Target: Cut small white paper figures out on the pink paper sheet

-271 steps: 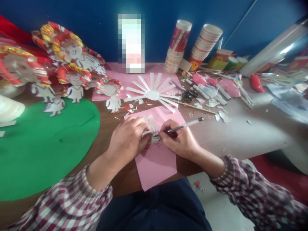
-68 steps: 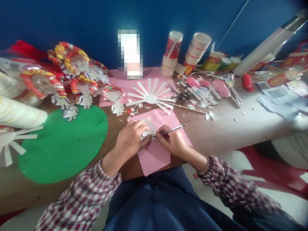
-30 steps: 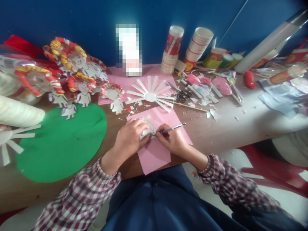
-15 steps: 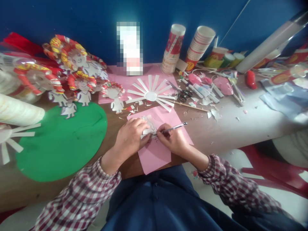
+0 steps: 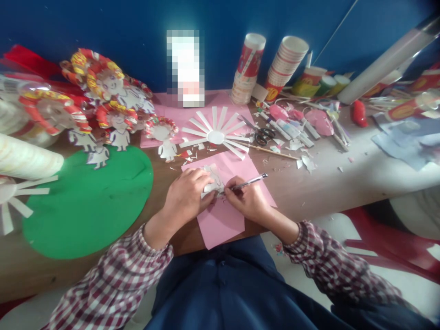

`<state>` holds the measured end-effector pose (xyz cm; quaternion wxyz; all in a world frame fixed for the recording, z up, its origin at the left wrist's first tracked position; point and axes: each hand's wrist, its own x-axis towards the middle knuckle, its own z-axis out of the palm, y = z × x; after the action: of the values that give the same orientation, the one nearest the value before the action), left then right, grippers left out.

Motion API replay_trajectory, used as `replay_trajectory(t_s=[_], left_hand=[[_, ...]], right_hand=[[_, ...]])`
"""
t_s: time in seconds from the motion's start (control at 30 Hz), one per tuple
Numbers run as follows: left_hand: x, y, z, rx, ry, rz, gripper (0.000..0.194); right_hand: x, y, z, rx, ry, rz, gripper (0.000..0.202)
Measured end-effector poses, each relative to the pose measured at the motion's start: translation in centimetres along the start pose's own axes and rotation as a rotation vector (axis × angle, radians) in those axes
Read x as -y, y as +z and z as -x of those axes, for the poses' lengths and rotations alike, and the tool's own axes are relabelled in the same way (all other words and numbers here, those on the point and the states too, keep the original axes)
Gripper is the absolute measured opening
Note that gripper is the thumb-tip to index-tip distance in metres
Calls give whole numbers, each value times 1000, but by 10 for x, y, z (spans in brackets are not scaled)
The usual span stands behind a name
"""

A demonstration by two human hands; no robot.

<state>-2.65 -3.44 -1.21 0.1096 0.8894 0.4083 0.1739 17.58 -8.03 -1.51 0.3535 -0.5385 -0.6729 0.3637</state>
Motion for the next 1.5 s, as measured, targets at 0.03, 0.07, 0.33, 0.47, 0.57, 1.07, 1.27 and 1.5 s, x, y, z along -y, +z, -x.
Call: replay_trajectory(t_s=[0.03,0.07,0.33,0.47,0.57,1.07,1.27,1.5], left_hand=[[0,0,0,-1,0,0,20],[0,0,0,-4,1,-1,20],[-1,0,0,-16,7,-4,19],[-1,0,1,-6,-6,-3,19],[-1,0,1,-11,-8,0,19],[-3,1,-1,-47,-36,14,18],[-4,0,-1,-47,-36,4,15],[-7,-3,-1,-55,-23,-8,12]], right_hand=[[-1,0,0,5,-2,-2,7],[-2,0,0,11,-4,-5,7],[7,-4,-1,1,67,-34,7],[10,-6,-3,-24,105,-80,7],[8,-6,-1,-52,110,-136,6],[28,-23,40,-488,-27,-206,8],[29,-8,88,-326,43,-176,7],[25,5,108,-293,121,-131,10]])
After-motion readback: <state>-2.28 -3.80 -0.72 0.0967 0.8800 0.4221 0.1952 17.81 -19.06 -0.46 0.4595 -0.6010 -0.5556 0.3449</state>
